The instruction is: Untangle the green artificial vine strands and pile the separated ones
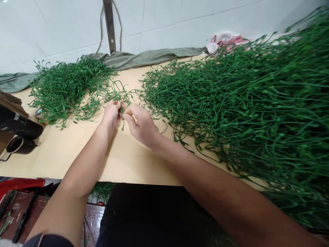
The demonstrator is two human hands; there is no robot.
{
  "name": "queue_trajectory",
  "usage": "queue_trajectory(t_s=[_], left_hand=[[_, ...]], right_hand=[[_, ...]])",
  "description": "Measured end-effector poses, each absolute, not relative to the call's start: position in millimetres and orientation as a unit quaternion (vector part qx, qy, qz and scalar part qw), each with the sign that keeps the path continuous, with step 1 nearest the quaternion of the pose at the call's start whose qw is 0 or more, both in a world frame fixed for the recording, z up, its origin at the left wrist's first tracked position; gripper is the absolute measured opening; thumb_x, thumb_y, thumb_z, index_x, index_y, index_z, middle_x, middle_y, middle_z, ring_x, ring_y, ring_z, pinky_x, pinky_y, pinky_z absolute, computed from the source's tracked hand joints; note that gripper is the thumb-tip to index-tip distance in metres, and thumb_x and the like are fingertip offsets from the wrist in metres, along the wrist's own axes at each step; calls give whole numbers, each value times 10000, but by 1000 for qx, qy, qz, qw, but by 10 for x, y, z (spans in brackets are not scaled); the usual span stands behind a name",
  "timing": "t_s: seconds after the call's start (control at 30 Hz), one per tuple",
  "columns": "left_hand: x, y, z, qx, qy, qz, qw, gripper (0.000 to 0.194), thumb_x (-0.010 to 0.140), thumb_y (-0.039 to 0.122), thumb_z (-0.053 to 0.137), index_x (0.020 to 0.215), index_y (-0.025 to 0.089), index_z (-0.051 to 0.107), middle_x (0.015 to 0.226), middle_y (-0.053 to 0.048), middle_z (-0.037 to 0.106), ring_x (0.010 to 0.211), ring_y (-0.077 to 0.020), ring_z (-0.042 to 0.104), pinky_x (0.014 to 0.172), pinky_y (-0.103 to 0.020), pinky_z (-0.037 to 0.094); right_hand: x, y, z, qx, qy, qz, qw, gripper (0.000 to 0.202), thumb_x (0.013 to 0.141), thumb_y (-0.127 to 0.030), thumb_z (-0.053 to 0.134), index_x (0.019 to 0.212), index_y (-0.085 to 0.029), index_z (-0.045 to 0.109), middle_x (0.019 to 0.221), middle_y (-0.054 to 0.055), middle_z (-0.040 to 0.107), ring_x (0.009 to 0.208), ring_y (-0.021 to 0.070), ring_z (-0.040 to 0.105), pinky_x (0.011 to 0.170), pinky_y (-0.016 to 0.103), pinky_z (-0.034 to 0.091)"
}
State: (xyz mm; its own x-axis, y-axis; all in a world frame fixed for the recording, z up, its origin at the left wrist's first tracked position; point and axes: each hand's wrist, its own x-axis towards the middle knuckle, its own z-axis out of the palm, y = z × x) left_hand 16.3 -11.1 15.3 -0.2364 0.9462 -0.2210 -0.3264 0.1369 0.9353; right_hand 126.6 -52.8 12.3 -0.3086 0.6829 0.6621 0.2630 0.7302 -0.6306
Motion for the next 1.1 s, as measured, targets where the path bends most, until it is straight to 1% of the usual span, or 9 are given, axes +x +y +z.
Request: queue_trajectory(t_s=[0.27,0.43,0.53,0.6,0.73,0.83,0.9,0.97,1.1], left_hand=[[187,-105,61,308,561,592,491,231,785,12,403,623,175,382,460,65,396,366,-54,336,404,-207,202],[110,-79,71,291,527,591,538,208,797,20,422,659,172,386,496,65,451,388,-41,358,443,-176,262],[57,-98,107,264,496,591,579,164,840,98,440,713,180,375,550,64,507,421,-37,439,468,-161,314],[49,-116,122,241,483,599,592,144,847,113,448,748,184,372,574,66,527,464,-37,500,494,-150,343],[89,-139,128,227,464,598,612,113,839,116,472,781,179,399,591,63,546,488,-34,532,514,-146,374],[122,-152,142,231,455,599,617,115,843,161,491,762,174,411,604,53,565,521,-47,562,508,-150,385],[129,-164,163,234,455,598,617,125,848,164,483,745,171,414,602,51,570,520,-49,564,490,-150,366],[125,-177,183,233,460,595,617,125,850,151,470,736,169,422,593,53,568,514,-50,558,486,-155,352],[111,-183,178,242,459,590,618,91,816,100,462,751,163,467,604,52,578,526,-50,558,517,-171,377]], right_hand=[[1251,-612,94,-287,-794,239,480,195,840,-260,361,648,-226,361,618,13,472,586,131,452,580,288,394],[1223,-543,68,-327,-740,320,493,197,847,-325,426,684,-214,416,598,-7,493,553,111,476,555,271,429],[1241,-397,-22,-353,-660,377,545,219,803,-417,507,769,-219,419,739,20,555,665,130,554,614,299,495],[1275,-297,-105,-375,-617,396,567,315,734,-465,578,837,-222,405,882,47,562,766,141,576,672,318,522],[1313,-215,-206,-440,-580,437,529,512,561,-401,713,903,-202,387,1025,92,532,800,134,578,720,323,524],[1274,-266,-177,-439,-592,482,474,445,570,-300,690,897,-181,412,900,64,581,696,119,576,649,296,497],[1247,-307,-140,-426,-621,492,437,263,651,-268,609,840,-171,454,709,7,577,584,102,538,564,260,441],[1244,-325,-116,-433,-650,460,422,102,715,-251,531,757,-168,490,562,-38,509,494,83,460,504,238,363],[1293,-310,-95,-461,-690,372,417,119,755,-256,488,669,-177,506,512,-51,438,475,81,365,486,238,277]])
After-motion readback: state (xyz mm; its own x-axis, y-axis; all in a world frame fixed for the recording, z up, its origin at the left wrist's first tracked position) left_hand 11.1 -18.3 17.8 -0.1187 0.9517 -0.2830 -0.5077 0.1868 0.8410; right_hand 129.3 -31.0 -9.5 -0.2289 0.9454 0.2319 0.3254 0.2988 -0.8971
